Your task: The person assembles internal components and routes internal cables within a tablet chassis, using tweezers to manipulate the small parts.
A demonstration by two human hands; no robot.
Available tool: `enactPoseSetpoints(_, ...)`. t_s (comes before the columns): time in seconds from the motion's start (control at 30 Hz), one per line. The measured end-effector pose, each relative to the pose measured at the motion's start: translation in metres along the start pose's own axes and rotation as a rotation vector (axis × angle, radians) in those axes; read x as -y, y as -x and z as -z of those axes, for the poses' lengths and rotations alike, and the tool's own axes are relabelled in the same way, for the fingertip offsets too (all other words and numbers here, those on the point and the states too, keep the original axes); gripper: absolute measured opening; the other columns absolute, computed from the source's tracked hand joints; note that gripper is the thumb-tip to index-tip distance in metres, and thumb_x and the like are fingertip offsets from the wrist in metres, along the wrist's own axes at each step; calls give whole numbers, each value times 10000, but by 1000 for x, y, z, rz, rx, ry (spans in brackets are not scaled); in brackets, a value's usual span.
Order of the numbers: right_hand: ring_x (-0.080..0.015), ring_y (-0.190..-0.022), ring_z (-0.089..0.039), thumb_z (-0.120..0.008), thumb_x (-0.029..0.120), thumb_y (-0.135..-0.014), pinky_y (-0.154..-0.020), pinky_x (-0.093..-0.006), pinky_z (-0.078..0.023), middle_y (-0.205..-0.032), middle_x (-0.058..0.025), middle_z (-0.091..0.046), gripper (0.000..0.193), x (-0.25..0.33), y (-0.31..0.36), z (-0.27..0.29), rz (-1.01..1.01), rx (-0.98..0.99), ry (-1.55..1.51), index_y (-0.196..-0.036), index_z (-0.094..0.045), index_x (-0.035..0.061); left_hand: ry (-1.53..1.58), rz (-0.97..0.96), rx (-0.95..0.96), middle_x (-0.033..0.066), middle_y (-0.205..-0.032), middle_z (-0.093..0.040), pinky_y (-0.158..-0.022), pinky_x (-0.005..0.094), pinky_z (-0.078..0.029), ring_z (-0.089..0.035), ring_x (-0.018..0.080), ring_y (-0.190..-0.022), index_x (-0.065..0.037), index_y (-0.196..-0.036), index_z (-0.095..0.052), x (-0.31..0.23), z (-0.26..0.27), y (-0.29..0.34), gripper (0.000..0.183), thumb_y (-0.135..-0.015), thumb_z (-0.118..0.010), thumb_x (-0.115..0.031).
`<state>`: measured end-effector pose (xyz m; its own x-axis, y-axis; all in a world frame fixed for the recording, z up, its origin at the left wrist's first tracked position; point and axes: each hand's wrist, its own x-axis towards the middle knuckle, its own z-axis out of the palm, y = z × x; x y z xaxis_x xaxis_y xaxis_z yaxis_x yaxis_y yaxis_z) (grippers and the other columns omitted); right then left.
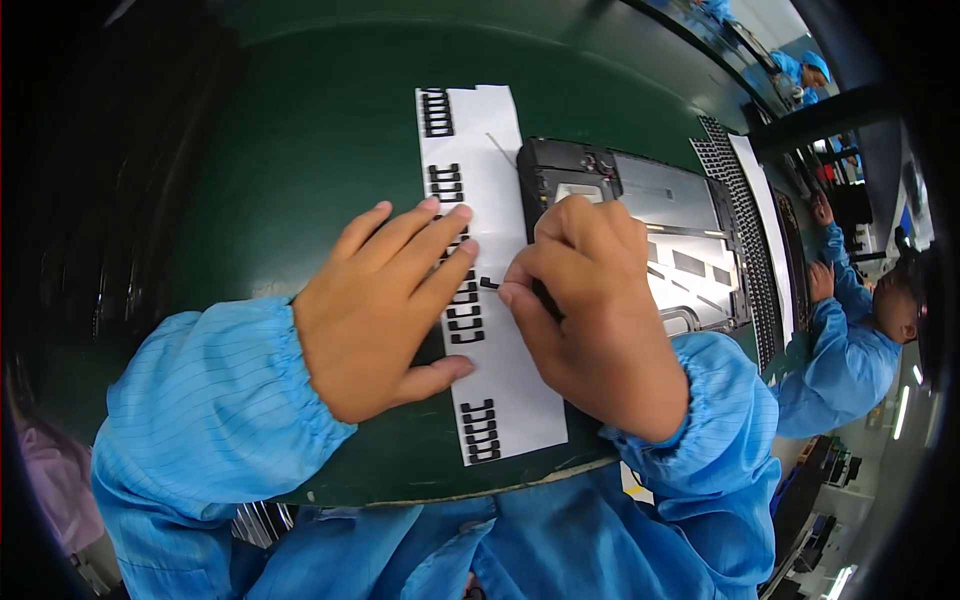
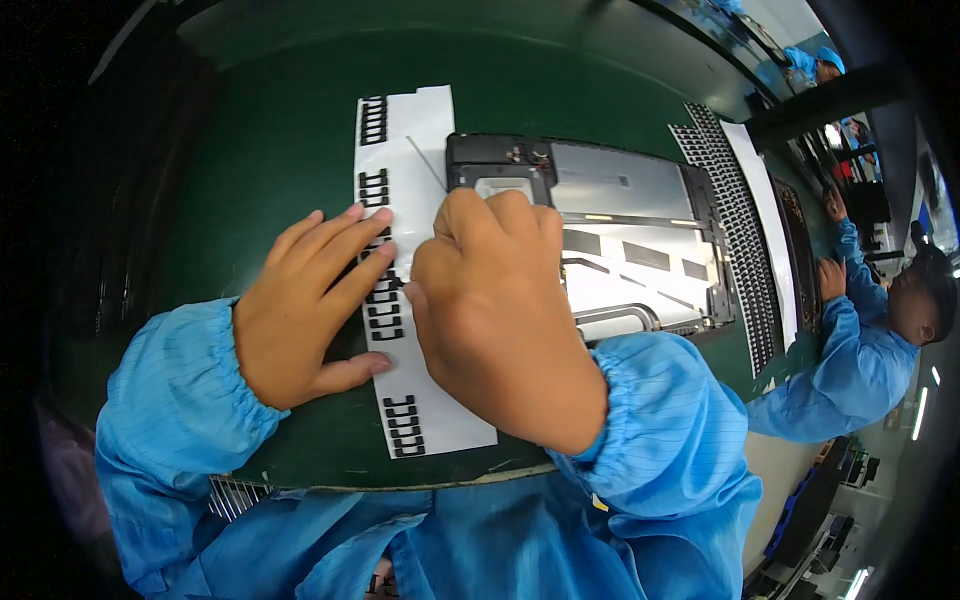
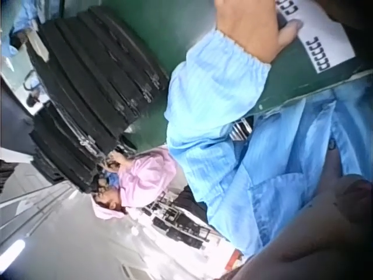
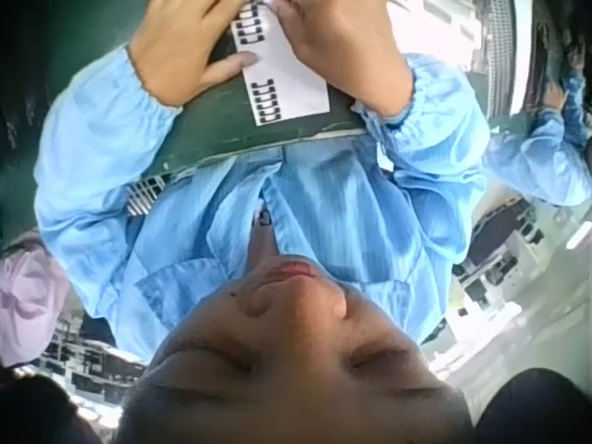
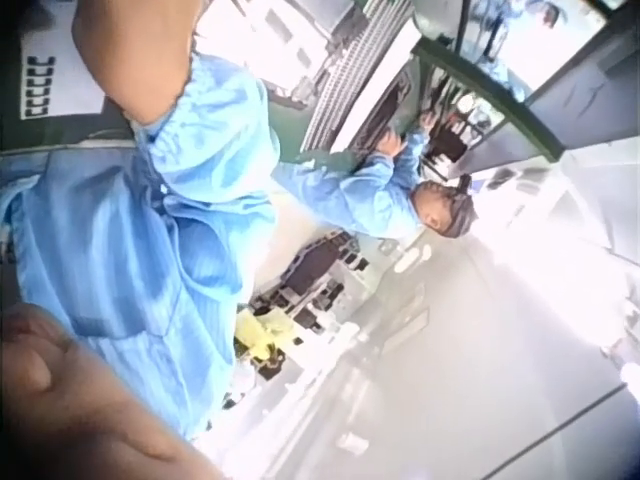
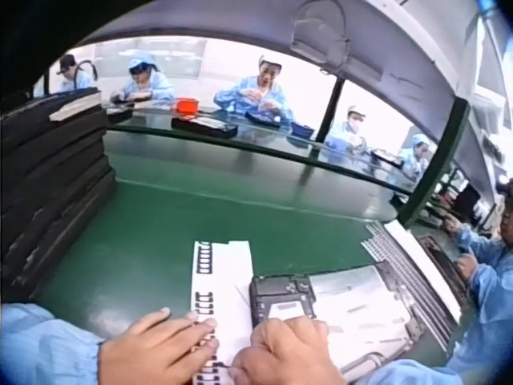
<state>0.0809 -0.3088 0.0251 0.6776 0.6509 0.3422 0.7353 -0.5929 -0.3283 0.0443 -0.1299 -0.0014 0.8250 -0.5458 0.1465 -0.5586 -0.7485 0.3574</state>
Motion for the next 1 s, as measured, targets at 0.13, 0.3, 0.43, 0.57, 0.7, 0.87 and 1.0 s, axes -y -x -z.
enactPoseSetpoints(0.13, -174, -780, -454, -574, -16, -711, -712, -267, -349, -820, -81, -470, 122, -36, 11, 51, -23, -42, -322, -809, -505, 8, -62, -4, 12, 210, -1247, -361, -966, 469, -256, -335, 353, -1170, 44, -1158, -421, 0, 0, 1, 621, -700, -629, -320)
enactPoseSetpoints(0.3, -129, -709, -471, -532, -15, -746, -628, -244, -368, -743, -54, -505, 52, -78, 67, 107, -464, -51, -417, -796, -520, -5, 26, -65, -61, 204, -1226, -399, -897, 508, -307, -409, 357, -1114, -18, -1138, -465, -11, 6, -7, 638, -568, -711, -162)
enactPoseSetpoints(0.43, -171, -673, -493, -545, -19, -715, -604, -268, -382, -720, -77, -510, 56, -90, 73, 105, -410, 249, -463, -764, -523, -6, 105, -284, -51, 155, -1072, -533, -849, 468, -378, -520, 309, -982, -59, -1016, -547, -33, 9, -24, 393, -650, -660, -144)
enactPoseSetpoints(0.57, -222, -606, -498, -584, 30, -682, -553, -308, -401, -681, -102, -501, 83, -95, 63, 90, -109, 371, -525, -735, -528, 0, 77, -483, -151, 92, -971, -589, -813, 402, -420, -562, 234, -914, -60, -915, -598, -47, -6, -43, 219, -697, -589, -50)
enactPoseSetpoints(0.7, -240, -598, -494, -591, 29, -633, -544, -314, -396, -664, -113, -497, 106, -97, 62, 80, -73, 388, -372, -711, -526, -2, 126, -521, -215, 135, -879, -599, -748, 362, -466, -586, 256, -832, 14, -783, -604, -43, -22, -56, 162, -655, -555, -71)
enactPoseSetpoints(0.87, -245, -586, -485, -579, 20, -614, -534, -323, -385, -650, -113, -491, 93, -98, 62, 81, -67, 390, -480, -687, -525, 1, 132, -508, -183, 124, -862, -605, -756, 360, -467, -588, 251, -835, 8, -761, -608, -44, -20, -53, 133, -657, -566, -63)
enactPoseSetpoints(1.0, -248, -577, -478, -575, 28, -604, -529, -331, -377, -635, -110, -485, 91, -96, 61, 79, -53, 376, -468, -675, -522, 5, 116, -440, -105, 81, -918, -600, -793, 389, -438, -576, 224, -869, -64, -843, -621, -48, -17, -48, 164, -680, -625, -65)
